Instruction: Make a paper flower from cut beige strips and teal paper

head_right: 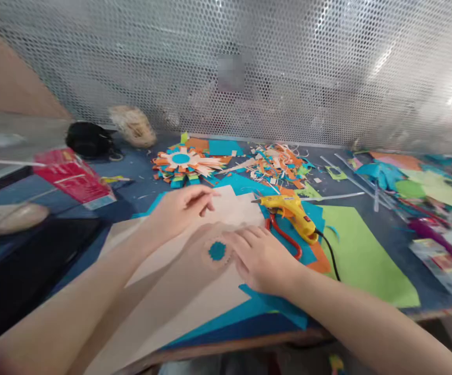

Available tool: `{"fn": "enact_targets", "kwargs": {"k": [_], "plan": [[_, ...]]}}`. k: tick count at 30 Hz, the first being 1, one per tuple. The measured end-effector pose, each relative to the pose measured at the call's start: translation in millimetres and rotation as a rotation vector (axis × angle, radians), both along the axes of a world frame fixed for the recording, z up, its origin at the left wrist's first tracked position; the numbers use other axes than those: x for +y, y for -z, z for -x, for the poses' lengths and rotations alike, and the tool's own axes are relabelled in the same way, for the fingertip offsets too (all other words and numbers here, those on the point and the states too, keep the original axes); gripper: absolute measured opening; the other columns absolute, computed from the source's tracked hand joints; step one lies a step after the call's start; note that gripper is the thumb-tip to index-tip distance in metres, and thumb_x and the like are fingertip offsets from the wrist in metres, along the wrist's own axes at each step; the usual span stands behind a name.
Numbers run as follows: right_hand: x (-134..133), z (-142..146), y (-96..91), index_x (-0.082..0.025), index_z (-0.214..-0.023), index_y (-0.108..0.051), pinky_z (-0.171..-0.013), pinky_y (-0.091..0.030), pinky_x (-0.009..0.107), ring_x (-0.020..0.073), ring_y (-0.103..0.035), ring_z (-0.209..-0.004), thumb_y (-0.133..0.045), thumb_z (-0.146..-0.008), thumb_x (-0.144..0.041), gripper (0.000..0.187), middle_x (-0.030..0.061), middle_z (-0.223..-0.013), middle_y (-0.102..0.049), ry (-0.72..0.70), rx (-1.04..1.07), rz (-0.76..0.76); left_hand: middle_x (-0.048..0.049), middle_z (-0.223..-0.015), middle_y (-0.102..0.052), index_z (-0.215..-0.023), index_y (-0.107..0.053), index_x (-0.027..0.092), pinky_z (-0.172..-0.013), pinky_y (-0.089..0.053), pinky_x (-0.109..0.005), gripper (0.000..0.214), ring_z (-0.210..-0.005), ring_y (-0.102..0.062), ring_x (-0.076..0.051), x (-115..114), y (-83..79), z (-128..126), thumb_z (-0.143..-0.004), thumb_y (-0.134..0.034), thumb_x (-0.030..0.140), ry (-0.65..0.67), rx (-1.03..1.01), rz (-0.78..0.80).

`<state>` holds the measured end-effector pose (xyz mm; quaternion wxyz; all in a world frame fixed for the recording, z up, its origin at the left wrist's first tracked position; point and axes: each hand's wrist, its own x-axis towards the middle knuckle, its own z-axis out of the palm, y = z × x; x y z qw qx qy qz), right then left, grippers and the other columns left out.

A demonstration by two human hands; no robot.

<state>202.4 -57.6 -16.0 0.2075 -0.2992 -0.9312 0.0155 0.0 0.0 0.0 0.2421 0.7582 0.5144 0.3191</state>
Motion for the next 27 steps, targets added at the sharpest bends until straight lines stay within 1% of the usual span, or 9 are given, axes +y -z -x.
{"fn": "enact_targets", "kwargs": {"k": [4,8,10,12,15,17,19,22,27], "plan": [[-4,2,1.7,-0.011,-0.117,-0.045,-0.084,-0.047,0.039,0.0218,-0.054,-0.097,-0.038,-0.084,-0.014,0.034,0.0107,-0.107,-0.061,-0.025,-0.006,0.041,-0.0061,-0.092,-0.063,-0.107,-0.052,0.016,-0.072,-0.046,-0.027,0.03,-0.081,-0.059,-0.015,5,-3.3,10,-0.082,-0.035,0.019,-0.214,0.084,-0.231],[-5,3,2.4,-0.012,-0.121,-0.042,-0.085,-0.046,0.04,0.023,-0.051,-0.1,-0.04,-0.084,-0.015,0.037,0.0113,-0.112,-0.058,-0.013,-0.02,0.097,-0.0112,-0.105,-0.06,-0.104,-0.054,0.013,-0.081,-0.044,-0.032,0.03,-0.096,-0.056,-0.021,14,5.0,14,-0.078,-0.039,0.015,-0.248,0.246,-0.334],[-5,2,1.9,-0.013,-0.123,-0.04,-0.086,-0.045,0.041,0.0236,-0.05,-0.102,-0.041,-0.083,-0.015,0.04,0.0114,-0.115,-0.057,-0.006,-0.022,0.117,-0.0097,-0.101,-0.063,-0.095,-0.059,0.014,-0.081,-0.043,-0.031,0.025,-0.095,-0.057,-0.022,17,8.0,16,-0.08,-0.039,0.019,-0.237,0.29,-0.318],[-5,2,1.4,-0.012,-0.125,-0.039,-0.087,-0.044,0.041,0.0236,-0.049,-0.103,-0.041,-0.083,-0.016,0.042,0.0122,-0.116,-0.056,-0.012,-0.027,0.127,-0.0071,-0.089,-0.067,-0.088,-0.061,0.016,-0.075,-0.044,-0.03,0.025,-0.084,-0.061,-0.021,20,8.8,19,-0.083,-0.038,0.026,-0.252,0.314,-0.245],[-6,2,1.1,-0.011,-0.125,-0.04,-0.087,-0.044,0.041,0.0236,-0.049,-0.105,-0.039,-0.084,-0.017,0.041,0.014,-0.112,-0.058,-0.037,-0.069,0.115,-0.005,-0.077,-0.068,-0.092,-0.061,0.017,-0.065,-0.044,-0.028,0.03,-0.072,-0.063,-0.02,24,9.9,24,-0.085,-0.036,0.032,-0.299,0.323,-0.121],[-6,2,1.1,-0.01,-0.123,-0.042,-0.087,-0.044,0.041,0.0237,-0.049,-0.105,-0.038,-0.085,-0.018,0.039,0.0143,-0.109,-0.059,-0.048,-0.1,0.106,-0.0054,-0.083,-0.069,-0.105,-0.056,0.016,-0.067,-0.044,-0.028,0.031,-0.077,-0.063,-0.021,27,12.9,26,-0.083,-0.039,0.03,-0.315,0.322,-0.099],[-6,2,0.9,-0.009,-0.121,-0.044,-0.087,-0.044,0.041,0.024,-0.05,-0.104,-0.037,-0.086,-0.019,0.038,0.0142,-0.108,-0.06,-0.048,-0.109,0.103,-0.007,-0.094,-0.067,-0.115,-0.05,0.015,-0.075,-0.044,-0.03,0.04,-0.089,-0.061,-0.022,28,17.3,26,-0.079,-0.046,0.031,-0.307,0.333,-0.117],[-4,2,-0.6,-0.009,-0.119,-0.045,-0.087,-0.044,0.04,0.024,-0.051,-0.104,-0.036,-0.086,-0.018,0.036,0.0135,-0.107,-0.061,-0.051,-0.089,0.122,-0.0095,-0.108,-0.062,-0.119,-0.048,0.015,-0.085,-0.042,-0.034,0.054,-0.103,-0.055,-0.025,28,23.9,24,-0.074,-0.051,0.044,-0.257,0.389,-0.129],[-2,1,-3.9,-0.013,-0.117,-0.045,-0.082,-0.046,0.037,0.0208,-0.054,-0.097,-0.038,-0.084,-0.016,0.034,0.0118,-0.102,-0.062,-0.063,0.001,0.203,-0.0117,-0.125,-0.052,-0.122,-0.047,0.017,-0.093,-0.036,-0.044,0.071,-0.116,-0.045,-0.03,25,28.2,19,-0.066,-0.053,0.06,-0.191,0.563,-0.115]]}}
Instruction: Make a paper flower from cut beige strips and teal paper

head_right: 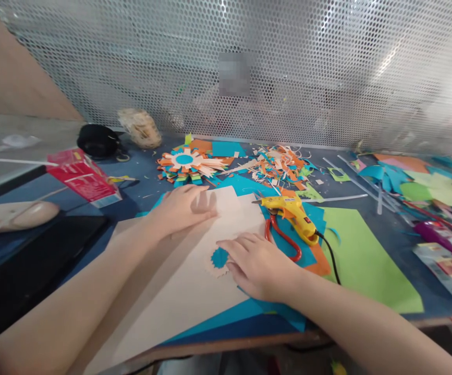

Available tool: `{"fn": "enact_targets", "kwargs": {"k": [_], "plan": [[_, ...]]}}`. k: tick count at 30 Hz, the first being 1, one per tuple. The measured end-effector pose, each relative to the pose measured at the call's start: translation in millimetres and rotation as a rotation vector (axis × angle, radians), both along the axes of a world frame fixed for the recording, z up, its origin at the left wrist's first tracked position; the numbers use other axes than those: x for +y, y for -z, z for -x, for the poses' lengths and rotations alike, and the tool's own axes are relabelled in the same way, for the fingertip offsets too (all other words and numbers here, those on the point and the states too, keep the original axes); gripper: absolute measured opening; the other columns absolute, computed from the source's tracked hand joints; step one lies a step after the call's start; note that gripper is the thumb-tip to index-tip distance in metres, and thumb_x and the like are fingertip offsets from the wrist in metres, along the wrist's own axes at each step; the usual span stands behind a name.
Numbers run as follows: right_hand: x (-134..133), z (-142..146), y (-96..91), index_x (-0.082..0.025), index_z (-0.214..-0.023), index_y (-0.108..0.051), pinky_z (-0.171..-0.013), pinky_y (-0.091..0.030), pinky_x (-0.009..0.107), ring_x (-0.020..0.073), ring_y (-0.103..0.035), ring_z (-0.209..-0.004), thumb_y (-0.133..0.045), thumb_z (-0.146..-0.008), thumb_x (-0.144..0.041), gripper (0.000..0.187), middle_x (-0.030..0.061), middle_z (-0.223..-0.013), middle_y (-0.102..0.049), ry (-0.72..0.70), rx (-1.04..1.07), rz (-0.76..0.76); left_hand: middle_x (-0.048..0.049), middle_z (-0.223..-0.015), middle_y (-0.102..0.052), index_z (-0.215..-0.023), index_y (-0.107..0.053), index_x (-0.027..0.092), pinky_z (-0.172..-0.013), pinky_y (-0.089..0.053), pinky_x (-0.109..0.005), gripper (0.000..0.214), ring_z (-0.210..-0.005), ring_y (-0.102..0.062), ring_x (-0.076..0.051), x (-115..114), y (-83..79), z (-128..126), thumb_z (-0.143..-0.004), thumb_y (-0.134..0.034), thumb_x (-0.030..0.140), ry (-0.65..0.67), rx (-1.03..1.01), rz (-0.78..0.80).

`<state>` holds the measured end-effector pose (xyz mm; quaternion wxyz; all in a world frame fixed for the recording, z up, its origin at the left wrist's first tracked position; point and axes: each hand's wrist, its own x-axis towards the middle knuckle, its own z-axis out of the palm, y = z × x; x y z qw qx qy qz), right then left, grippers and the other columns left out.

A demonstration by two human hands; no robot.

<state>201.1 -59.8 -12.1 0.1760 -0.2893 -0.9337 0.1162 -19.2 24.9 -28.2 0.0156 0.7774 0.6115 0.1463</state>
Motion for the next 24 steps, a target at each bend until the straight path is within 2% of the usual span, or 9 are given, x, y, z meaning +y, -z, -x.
{"fn": "enact_targets", "kwargs": {"k": [3,8,10,12,14,16,20,22,24], "plan": [[1,0,-1.1,-0.013,-0.116,-0.045,-0.08,-0.047,0.035,0.0199,-0.055,-0.094,-0.039,-0.083,-0.015,0.033,0.0116,-0.102,-0.062,0.002,0.029,0.036,-0.0125,-0.131,-0.047,-0.128,-0.042,0.017,-0.094,-0.034,-0.047,0.076,-0.119,-0.04,-0.032,-1,-0.3,0,-0.067,-0.05,0.063,-0.016,0.043,0.034],[3,-2,-0.8,-0.013,-0.113,-0.046,-0.08,-0.047,0.036,0.0206,-0.056,-0.094,-0.04,-0.084,-0.016,0.03,0.0112,-0.102,-0.062,0.026,0.041,0.024,-0.0137,-0.123,-0.053,-0.128,-0.04,0.017,-0.092,-0.034,-0.048,0.074,-0.115,-0.043,-0.034,-2,-2.8,0,-0.068,-0.052,0.059,-0.019,0.031,0.036],[4,-3,-0.4,-0.014,-0.112,-0.046,-0.079,-0.047,0.035,0.0203,-0.057,-0.092,-0.04,-0.084,-0.016,0.029,0.0104,-0.101,-0.062,0.066,0.065,0.004,-0.0134,-0.119,-0.055,-0.128,-0.038,0.016,-0.091,-0.035,-0.048,0.07,-0.113,-0.046,-0.033,-1,-5.4,1,-0.069,-0.055,0.05,-0.035,-0.009,-0.014],[5,-4,-0.3,-0.016,-0.111,-0.047,-0.077,-0.048,0.035,0.0196,-0.058,-0.09,-0.04,-0.084,-0.015,0.028,0.0093,-0.097,-0.063,0.128,0.095,-0.025,-0.0116,-0.114,-0.058,-0.124,-0.043,0.016,-0.09,-0.037,-0.044,0.057,-0.109,-0.048,-0.03,-1,-9.0,3,-0.072,-0.056,0.036,-0.04,-0.057,-0.063],[7,-5,-0.7,-0.017,-0.108,-0.048,-0.075,-0.048,0.033,0.0185,-0.059,-0.087,-0.04,-0.084,-0.014,0.026,0.0081,-0.093,-0.064,0.194,0.125,-0.06,-0.0087,-0.104,-0.062,-0.115,-0.051,0.016,-0.087,-0.04,-0.038,0.042,-0.102,-0.053,-0.025,0,-13.1,6,-0.074,-0.05,0.022,-0.013,-0.133,-0.084],[10,-7,-2.1,-0.017,-0.104,-0.05,-0.074,-0.048,0.031,0.0174,-0.059,-0.085,-0.041,-0.083,-0.014,0.023,0.007,-0.09,-0.065,0.26,0.141,-0.104,-0.0058,-0.095,-0.064,-0.106,-0.058,0.018,-0.082,-0.043,-0.031,0.033,-0.092,-0.058,-0.02,1,-16.7,8,-0.075,-0.046,0.016,-0.003,-0.232,-0.104],[17,-17,-10.1,-0.017,-0.098,-0.053,-0.077,-0.046,0.034,0.0204,-0.058,-0.085,-0.044,-0.081,-0.019,0.019,0.0076,-0.089,-0.064,0.482,0.1,-0.256,-0.0037,-0.092,-0.066,-0.092,-0.064,0.02,-0.078,-0.045,-0.027,0.022,-0.084,-0.06,-0.019,0,-20.5,11,-0.077,-0.048,0.025,-0.085,-0.36,-0.218],[22,-24,-16.2,-0.017,-0.093,-0.054,-0.075,-0.045,0.035,0.0231,-0.058,-0.085,-0.043,-0.081,-0.024,0.017,0.0091,-0.087,-0.064,0.676,0.031,-0.322,-0.004,-0.094,-0.066,-0.09,-0.065,0.02,-0.078,-0.045,-0.027,0.023,-0.084,-0.06,-0.019,-1,-21.3,12,-0.078,-0.047,0.028,-0.111,-0.377,-0.253],[28,-29,-21.8,-0.018,-0.083,-0.054,-0.066,-0.044,0.034,0.0237,-0.058,-0.079,-0.042,-0.082,-0.029,0.016,0.0088,-0.082,-0.063,0.895,-0.082,-0.295,-0.004,-0.095,-0.066,-0.089,-0.065,0.02,-0.078,-0.044,-0.027,0.024,-0.086,-0.059,-0.019,-1,-21.4,13,-0.079,-0.046,0.029,-0.127,-0.377,-0.257]]}}
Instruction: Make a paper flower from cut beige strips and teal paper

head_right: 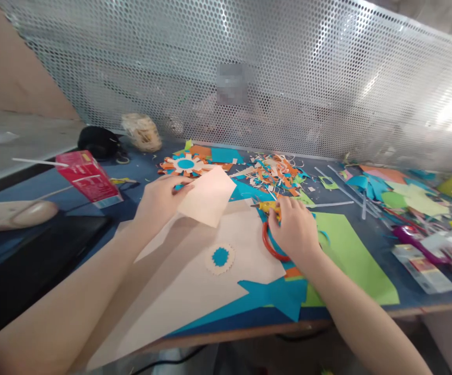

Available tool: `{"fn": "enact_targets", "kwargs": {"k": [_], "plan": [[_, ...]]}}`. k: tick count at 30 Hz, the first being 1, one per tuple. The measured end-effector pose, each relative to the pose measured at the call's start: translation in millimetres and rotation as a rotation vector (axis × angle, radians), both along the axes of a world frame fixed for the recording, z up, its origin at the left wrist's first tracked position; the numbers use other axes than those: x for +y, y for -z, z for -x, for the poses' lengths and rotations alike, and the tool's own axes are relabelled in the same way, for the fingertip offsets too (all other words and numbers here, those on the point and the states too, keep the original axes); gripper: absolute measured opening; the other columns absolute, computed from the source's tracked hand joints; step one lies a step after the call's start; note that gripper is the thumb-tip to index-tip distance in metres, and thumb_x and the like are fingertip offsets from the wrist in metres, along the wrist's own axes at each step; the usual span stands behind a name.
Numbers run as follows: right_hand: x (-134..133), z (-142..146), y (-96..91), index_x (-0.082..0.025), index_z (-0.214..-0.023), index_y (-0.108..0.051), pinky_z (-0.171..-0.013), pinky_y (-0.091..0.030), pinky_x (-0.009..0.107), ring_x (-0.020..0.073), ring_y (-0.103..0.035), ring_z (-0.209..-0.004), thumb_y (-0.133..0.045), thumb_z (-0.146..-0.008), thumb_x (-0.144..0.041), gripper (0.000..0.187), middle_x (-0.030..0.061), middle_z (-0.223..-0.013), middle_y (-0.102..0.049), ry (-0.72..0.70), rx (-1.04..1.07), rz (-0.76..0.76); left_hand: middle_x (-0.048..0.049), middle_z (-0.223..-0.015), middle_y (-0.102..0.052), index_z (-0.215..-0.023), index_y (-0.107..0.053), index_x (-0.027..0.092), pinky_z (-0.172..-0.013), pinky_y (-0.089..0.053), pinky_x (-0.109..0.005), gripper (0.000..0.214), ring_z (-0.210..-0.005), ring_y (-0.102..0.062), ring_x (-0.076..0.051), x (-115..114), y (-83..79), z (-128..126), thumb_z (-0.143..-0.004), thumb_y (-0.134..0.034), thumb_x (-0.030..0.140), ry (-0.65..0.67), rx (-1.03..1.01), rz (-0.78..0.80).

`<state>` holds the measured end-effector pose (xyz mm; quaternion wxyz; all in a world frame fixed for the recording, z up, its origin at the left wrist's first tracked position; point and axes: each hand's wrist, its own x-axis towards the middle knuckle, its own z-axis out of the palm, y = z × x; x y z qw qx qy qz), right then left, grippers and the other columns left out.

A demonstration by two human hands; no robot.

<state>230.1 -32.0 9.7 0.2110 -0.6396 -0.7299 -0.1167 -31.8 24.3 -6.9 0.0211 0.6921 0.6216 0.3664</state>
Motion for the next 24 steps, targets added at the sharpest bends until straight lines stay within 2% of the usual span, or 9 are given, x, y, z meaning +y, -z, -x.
{"fn": "enact_targets", "kwargs": {"k": [3,6,9,14,20,24], "plan": [[5,-3,-4.1,-0.019,-0.078,-0.053,-0.056,-0.04,0.03,0.0245,-0.059,-0.077,-0.04,-0.083,-0.033,0.02,0.0087,-0.08,-0.063,0.22,-0.072,0.153,-0.0043,-0.096,-0.066,-0.089,-0.065,0.021,-0.078,-0.043,-0.027,0.025,-0.088,-0.059,-0.02,2,1.1,2,-0.08,-0.044,0.03,-0.016,0.01,-0.005],[5,-5,-2.7,-0.015,-0.093,-0.053,-0.061,-0.041,0.033,0.0295,-0.057,-0.089,-0.045,-0.081,-0.034,0.025,0.0137,-0.092,-0.061,0.274,-0.167,0.161,-0.0059,-0.097,-0.065,-0.091,-0.064,0.02,-0.077,-0.043,-0.027,0.026,-0.087,-0.059,-0.02,4,2.7,3,-0.081,-0.042,0.03,-0.021,0.024,0.011],[3,-11,2.1,-0.009,-0.101,-0.051,-0.066,-0.042,0.037,0.0331,-0.055,-0.091,-0.047,-0.08,-0.036,0.034,0.0187,-0.095,-0.058,0.328,-0.228,0.178,-0.0071,-0.098,-0.065,-0.093,-0.062,0.02,-0.076,-0.043,-0.028,0.026,-0.088,-0.059,-0.021,6,3.2,4,-0.081,-0.041,0.029,-0.021,0.036,0.048],[3,-28,15.7,-0.01,-0.095,-0.053,-0.069,-0.042,0.036,0.0275,-0.058,-0.083,-0.035,-0.089,-0.031,0.028,0.0162,-0.088,-0.06,0.228,-0.144,0.305,-0.009,-0.101,-0.064,-0.094,-0.061,0.019,-0.077,-0.043,-0.03,0.027,-0.092,-0.059,-0.023,10,3.6,7,-0.08,-0.04,0.027,-0.011,0.029,0.089],[0,-36,30.1,-0.012,-0.092,-0.054,-0.074,-0.041,0.034,0.0249,-0.056,-0.086,-0.036,-0.09,-0.027,0.023,0.0124,-0.087,-0.061,0.214,-0.106,0.263,-0.0096,-0.099,-0.065,-0.094,-0.061,0.019,-0.076,-0.043,-0.03,0.027,-0.091,-0.059,-0.024,14,8.5,10,-0.08,-0.039,0.027,0.029,0.056,0.101],[0,-48,26.4,-0.012,-0.098,-0.052,-0.074,-0.04,0.031,0.0222,-0.056,-0.086,-0.031,-0.091,-0.023,0.025,0.0119,-0.091,-0.061,0.276,-0.024,0.191,-0.0104,-0.098,-0.065,-0.093,-0.061,0.018,-0.077,-0.042,-0.03,0.029,-0.091,-0.059,-0.024,13,8.9,10,-0.08,-0.038,0.027,0.039,0.07,0.112]]}}
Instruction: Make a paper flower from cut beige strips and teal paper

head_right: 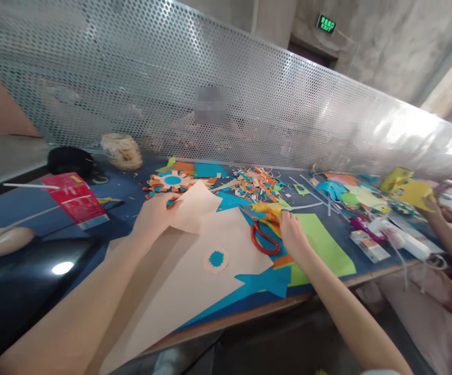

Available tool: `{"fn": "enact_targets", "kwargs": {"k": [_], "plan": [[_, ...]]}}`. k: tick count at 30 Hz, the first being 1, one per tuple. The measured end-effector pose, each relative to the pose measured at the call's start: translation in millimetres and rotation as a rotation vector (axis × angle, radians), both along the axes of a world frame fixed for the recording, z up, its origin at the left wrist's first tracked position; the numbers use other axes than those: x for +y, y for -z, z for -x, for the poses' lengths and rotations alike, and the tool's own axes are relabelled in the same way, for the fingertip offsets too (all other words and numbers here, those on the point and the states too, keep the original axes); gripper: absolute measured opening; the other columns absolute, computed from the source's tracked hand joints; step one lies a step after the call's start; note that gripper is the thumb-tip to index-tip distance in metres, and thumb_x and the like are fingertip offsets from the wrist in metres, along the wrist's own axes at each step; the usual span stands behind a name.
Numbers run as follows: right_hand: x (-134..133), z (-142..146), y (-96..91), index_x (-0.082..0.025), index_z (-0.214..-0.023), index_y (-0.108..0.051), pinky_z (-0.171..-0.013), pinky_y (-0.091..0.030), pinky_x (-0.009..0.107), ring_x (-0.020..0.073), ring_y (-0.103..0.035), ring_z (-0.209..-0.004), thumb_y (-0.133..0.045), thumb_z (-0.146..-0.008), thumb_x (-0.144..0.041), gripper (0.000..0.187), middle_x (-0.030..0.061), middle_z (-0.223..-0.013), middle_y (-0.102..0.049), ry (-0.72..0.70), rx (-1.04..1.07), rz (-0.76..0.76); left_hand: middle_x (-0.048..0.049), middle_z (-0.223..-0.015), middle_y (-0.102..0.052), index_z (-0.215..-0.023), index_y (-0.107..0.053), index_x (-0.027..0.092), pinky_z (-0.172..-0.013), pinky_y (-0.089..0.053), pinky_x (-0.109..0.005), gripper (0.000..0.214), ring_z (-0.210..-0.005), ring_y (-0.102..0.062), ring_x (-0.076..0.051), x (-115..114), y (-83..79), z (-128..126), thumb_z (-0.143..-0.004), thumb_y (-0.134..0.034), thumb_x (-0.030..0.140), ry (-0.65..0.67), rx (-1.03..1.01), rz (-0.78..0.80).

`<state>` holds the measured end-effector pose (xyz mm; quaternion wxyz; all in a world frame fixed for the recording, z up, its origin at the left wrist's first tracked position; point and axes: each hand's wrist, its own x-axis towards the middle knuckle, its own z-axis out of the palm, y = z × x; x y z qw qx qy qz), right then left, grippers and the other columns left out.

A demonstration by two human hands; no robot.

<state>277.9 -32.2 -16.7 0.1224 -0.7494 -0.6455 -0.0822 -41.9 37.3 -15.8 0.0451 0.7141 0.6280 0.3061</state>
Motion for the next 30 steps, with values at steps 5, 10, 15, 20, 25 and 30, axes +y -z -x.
{"fn": "enact_targets", "kwargs": {"k": [5,10,15,20,25,30], "plan": [[8,-18,-7.2,-0.009,-0.106,-0.046,-0.073,-0.038,0.031,0.0219,-0.054,-0.091,-0.024,-0.091,-0.021,0.029,0.0165,-0.102,-0.057,0.096,0.068,-0.086,-0.0105,-0.097,-0.065,-0.093,-0.061,0.018,-0.077,-0.042,-0.03,0.029,-0.091,-0.059,-0.025,-1,1.3,-1,-0.08,-0.037,0.028,0.029,-0.008,-0.02],[27,-18,2.3,-0.01,-0.101,-0.048,-0.063,-0.039,0.026,0.017,-0.055,-0.075,-0.022,-0.092,-0.023,0.03,0.012,-0.09,-0.06,0.133,0.145,-0.033,-0.0098,-0.094,-0.066,-0.09,-0.061,0.018,-0.074,-0.043,-0.03,0.028,-0.086,-0.06,-0.023,-3,2.2,-1,-0.079,-0.037,0.028,0.04,-0.011,-0.002],[39,-7,7.9,-0.009,-0.098,-0.051,-0.063,-0.042,0.027,0.014,-0.055,-0.071,-0.029,-0.092,-0.027,0.029,0.0091,-0.086,-0.059,0.176,0.177,0.034,-0.0093,-0.091,-0.067,-0.087,-0.061,0.018,-0.072,-0.044,-0.029,0.027,-0.081,-0.061,-0.022,-4,3.0,-1,-0.078,-0.037,0.028,0.068,-0.014,0.005],[38,5,6.7,-0.012,-0.104,-0.052,-0.073,-0.046,0.033,0.0155,-0.057,-0.082,-0.041,-0.089,-0.034,0.029,0.0073,-0.095,-0.058,0.175,0.148,0.07,-0.0078,-0.093,-0.066,-0.087,-0.059,0.02,-0.072,-0.044,-0.029,0.024,-0.083,-0.06,-0.022,-4,3.1,-1,-0.078,-0.038,0.028,0.089,0.022,-0.015],[39,8,7.8,-0.007,-0.104,-0.048,-0.069,-0.041,0.032,0.0231,-0.057,-0.084,-0.025,-0.091,-0.021,0.029,0.0173,-0.094,-0.056,0.133,0.108,0.09,-0.0061,-0.089,-0.066,-0.083,-0.057,0.021,-0.072,-0.044,-0.03,0.02,-0.081,-0.06,-0.022,-5,2.2,1,-0.079,-0.039,0.029,0.1,0.042,0.011],[47,1,14.0,-0.008,-0.106,-0.046,-0.075,-0.04,0.033,0.0251,-0.054,-0.09,-0.038,-0.087,-0.02,0.024,0.0181,-0.104,-0.051,0.052,0.038,0.077,-0.0067,-0.09,-0.065,-0.083,-0.057,0.02,-0.074,-0.043,-0.03,0.021,-0.083,-0.06,-0.022,-6,1.4,0,-0.08,-0.039,0.03,0.118,0.049,0.044]]}}
